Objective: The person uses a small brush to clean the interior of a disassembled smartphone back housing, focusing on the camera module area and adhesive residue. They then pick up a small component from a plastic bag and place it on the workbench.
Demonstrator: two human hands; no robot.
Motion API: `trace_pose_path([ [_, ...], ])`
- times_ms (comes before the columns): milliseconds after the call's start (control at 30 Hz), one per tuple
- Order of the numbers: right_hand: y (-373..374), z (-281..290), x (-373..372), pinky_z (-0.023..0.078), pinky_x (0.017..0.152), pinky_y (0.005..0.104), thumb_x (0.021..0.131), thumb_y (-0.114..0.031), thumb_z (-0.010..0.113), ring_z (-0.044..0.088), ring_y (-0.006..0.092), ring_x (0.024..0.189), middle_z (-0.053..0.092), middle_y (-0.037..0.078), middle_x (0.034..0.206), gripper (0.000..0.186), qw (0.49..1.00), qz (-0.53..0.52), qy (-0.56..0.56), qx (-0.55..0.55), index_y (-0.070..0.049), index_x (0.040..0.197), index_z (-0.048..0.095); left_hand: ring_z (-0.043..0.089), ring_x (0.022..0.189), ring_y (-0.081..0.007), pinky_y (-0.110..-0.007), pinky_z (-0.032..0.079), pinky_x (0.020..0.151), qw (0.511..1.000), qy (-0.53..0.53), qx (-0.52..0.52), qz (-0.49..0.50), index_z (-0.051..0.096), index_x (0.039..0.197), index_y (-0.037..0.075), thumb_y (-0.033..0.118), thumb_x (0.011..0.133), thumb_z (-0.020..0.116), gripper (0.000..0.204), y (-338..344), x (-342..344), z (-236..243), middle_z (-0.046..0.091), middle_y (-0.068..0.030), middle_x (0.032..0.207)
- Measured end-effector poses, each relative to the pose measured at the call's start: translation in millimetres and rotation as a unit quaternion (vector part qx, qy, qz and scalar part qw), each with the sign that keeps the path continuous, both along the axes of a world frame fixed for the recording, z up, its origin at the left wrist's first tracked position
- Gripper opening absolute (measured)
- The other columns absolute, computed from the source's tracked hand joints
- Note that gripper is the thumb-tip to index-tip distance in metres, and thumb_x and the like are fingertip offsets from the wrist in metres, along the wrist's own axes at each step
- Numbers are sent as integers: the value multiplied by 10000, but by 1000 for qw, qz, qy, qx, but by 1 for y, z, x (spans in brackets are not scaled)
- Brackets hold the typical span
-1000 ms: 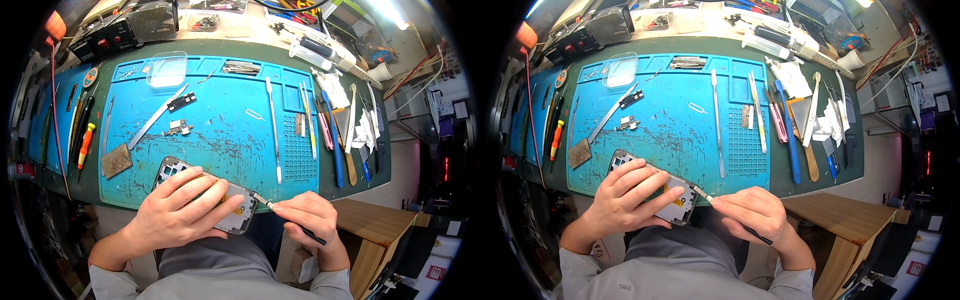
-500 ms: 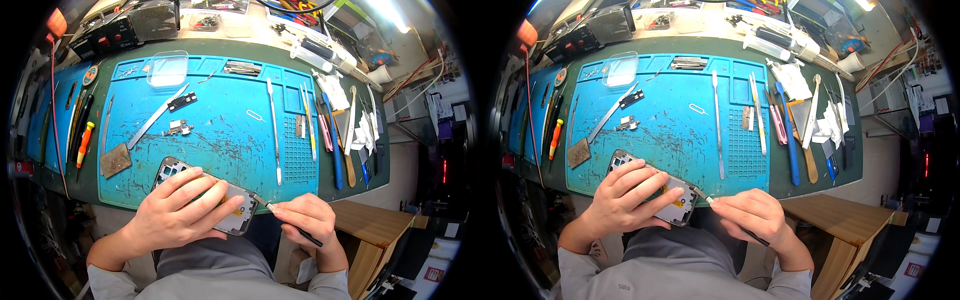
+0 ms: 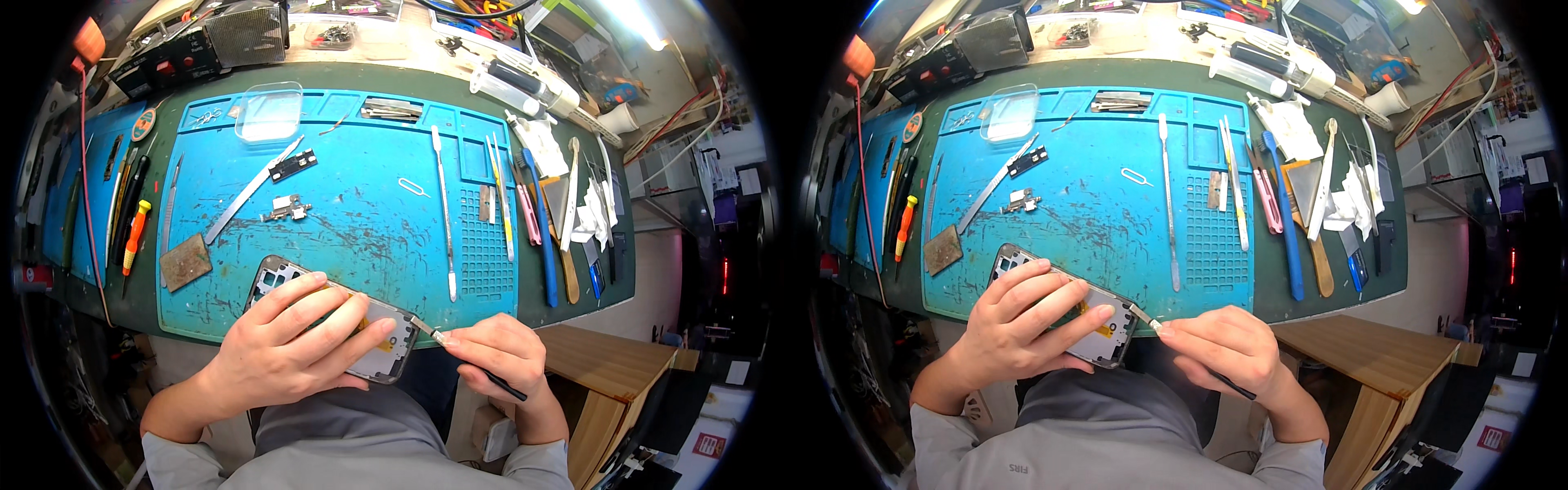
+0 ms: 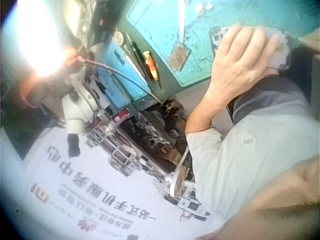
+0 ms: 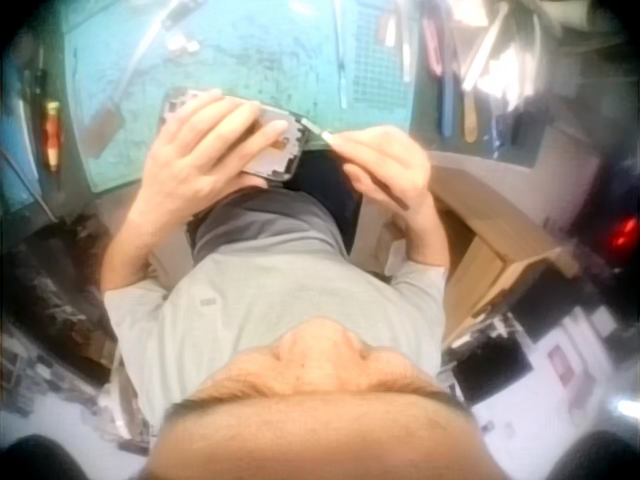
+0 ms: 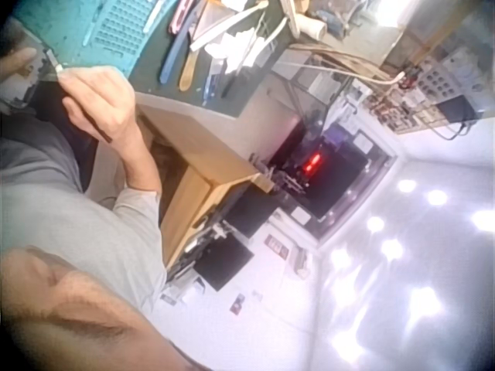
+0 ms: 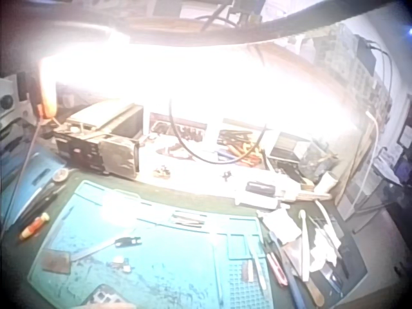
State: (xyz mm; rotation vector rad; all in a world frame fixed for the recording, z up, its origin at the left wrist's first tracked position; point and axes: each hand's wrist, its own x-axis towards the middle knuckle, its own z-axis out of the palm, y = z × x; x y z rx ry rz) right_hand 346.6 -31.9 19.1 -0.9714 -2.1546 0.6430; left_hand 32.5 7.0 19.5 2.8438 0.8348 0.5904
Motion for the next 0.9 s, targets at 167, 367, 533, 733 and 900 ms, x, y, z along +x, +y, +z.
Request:
trace_pose_path([
  [167,0,-1,-1,581,733,332,795,-20,816,736,231,862,796,109,1116,391,1000,-4,0,7,-17,1185,795,593,1232,-222,-434,498,1151,1000,-2,1,-3,710,1403,173,563,896,665,641,1,-1,-1,626,-29,1335],
  [367,5,5,-5,582,752,342,791,-19,819,737,239,870,795,119,1128,393,1000,5,-17,-4,-12,1183,790,590,1244,-217,-435,496,1152,1000,0,-2,-2,710,1404,172,565,900,664,641,0,0,-1,627,-29,1335],
  [533,3,4,0,577,759,343,793,-31,830,740,249,888,795,124,1129,399,1000,5,-12,-21,-6,1188,784,610,1228,-226,-459,492,1143,1000,7,11,-5,722,1401,218,604,925,668,616,2,-1,-3,635,-46,1349],
  [733,4,5,-3,561,732,335,783,-43,840,729,244,866,796,110,1133,427,1000,9,-13,-19,-13,1204,775,611,1226,-227,-462,491,1146,1000,9,4,-5,720,1404,214,598,934,661,610,0,-2,-1,639,-50,1350],
  [900,10,10,-10,546,706,332,778,-42,843,712,236,829,799,97,1119,423,999,8,-28,-21,-27,1196,779,611,1224,-227,-464,491,1146,1000,7,9,-8,717,1408,206,593,942,658,608,1,-2,-2,641,-52,1351],
])
